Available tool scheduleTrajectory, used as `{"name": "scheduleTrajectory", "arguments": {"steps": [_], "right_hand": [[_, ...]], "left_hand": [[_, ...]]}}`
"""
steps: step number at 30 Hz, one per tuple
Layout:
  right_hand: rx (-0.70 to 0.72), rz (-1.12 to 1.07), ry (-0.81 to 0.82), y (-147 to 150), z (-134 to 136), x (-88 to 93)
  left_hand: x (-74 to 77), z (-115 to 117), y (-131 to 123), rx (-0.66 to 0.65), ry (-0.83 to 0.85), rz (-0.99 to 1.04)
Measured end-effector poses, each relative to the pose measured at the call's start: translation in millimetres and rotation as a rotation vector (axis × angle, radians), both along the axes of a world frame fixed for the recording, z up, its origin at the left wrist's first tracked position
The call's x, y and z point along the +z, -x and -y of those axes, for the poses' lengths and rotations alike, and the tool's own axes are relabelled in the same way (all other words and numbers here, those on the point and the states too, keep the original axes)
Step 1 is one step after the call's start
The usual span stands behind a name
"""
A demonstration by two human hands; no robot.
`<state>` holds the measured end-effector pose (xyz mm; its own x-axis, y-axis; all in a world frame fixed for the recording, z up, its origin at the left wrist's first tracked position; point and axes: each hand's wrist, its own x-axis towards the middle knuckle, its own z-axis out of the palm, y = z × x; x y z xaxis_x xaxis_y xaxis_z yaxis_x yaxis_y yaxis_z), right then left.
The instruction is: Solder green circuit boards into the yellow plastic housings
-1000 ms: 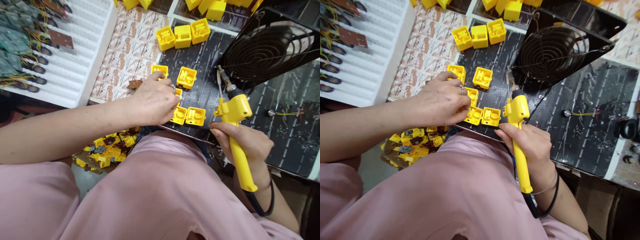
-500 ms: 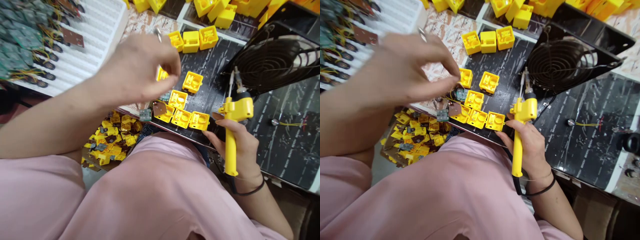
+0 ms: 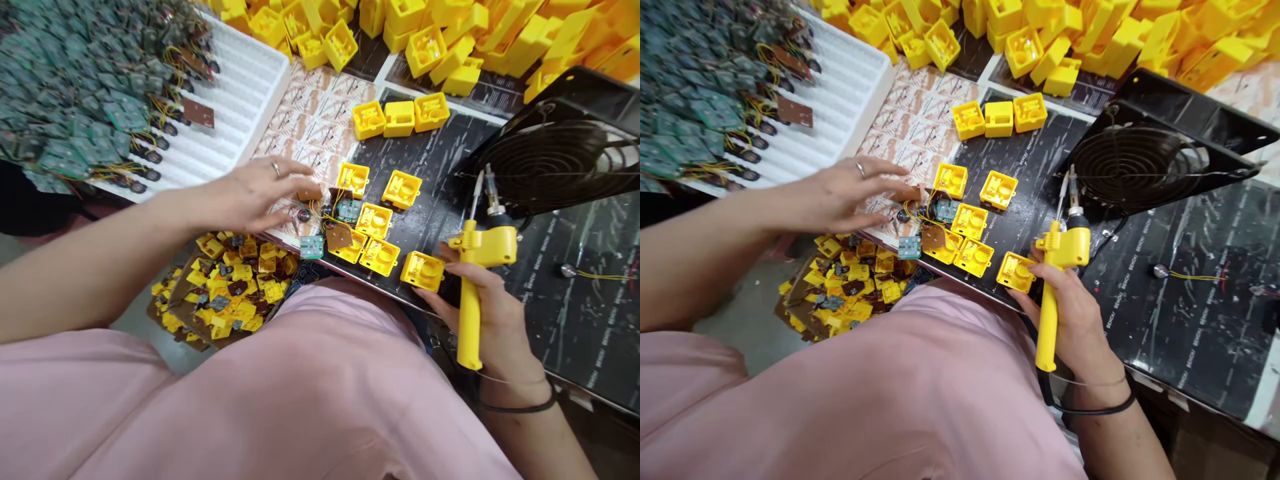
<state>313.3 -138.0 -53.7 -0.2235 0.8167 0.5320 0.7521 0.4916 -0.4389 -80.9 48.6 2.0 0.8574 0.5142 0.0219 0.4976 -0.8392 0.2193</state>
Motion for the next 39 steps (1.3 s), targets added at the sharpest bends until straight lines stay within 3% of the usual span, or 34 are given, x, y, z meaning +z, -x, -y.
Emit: {"name": "scheduleTrajectory", "arguments": {"steps": [2, 4, 8, 12, 17, 21, 26, 30, 34, 39], "right_hand": [[0.022, 0.007, -0.011, 5, -2, -3.0], [0.011, 0.020, -0.031, 16, -7, -6.3], [-0.035, 0.058, -0.096, 41, -22, -10.9], [-0.025, 0.095, -0.098, 49, -29, -6.9], [-0.075, 0.006, -0.160, 44, -22, 7.1], [-0.076, -0.021, -0.242, 40, -19, 17.1], [-0.057, 0.018, -0.265, 26, -21, 25.7], [-0.072, 0.082, -0.193, 15, -24, 34.4], [-0.020, 0.116, -0.105, 15, -49, 43.2], [0.098, 0.153, 0.037, 22, -116, 34.8]], "left_hand": [[-9.1, 7, -4, 0.008, -0.011, 0.084], [-10.4, 9, -12, 0.110, 0.019, 0.180], [7.7, 6, -26, 0.292, 0.286, 0.400], [28.5, -2, -45, 0.302, 0.413, 0.494], [39.9, -14, -81, 0.195, 0.406, 0.390], [36.2, -27, -114, 0.057, 0.402, 0.197], [30.0, -40, -145, 0.215, 0.253, -0.042], [33.0, -36, -153, 0.308, 0.260, -0.103], [31.7, -34, -153, 0.363, 0.296, -0.079], [23.9, -41, -143, 0.338, 0.289, -0.004]]}}
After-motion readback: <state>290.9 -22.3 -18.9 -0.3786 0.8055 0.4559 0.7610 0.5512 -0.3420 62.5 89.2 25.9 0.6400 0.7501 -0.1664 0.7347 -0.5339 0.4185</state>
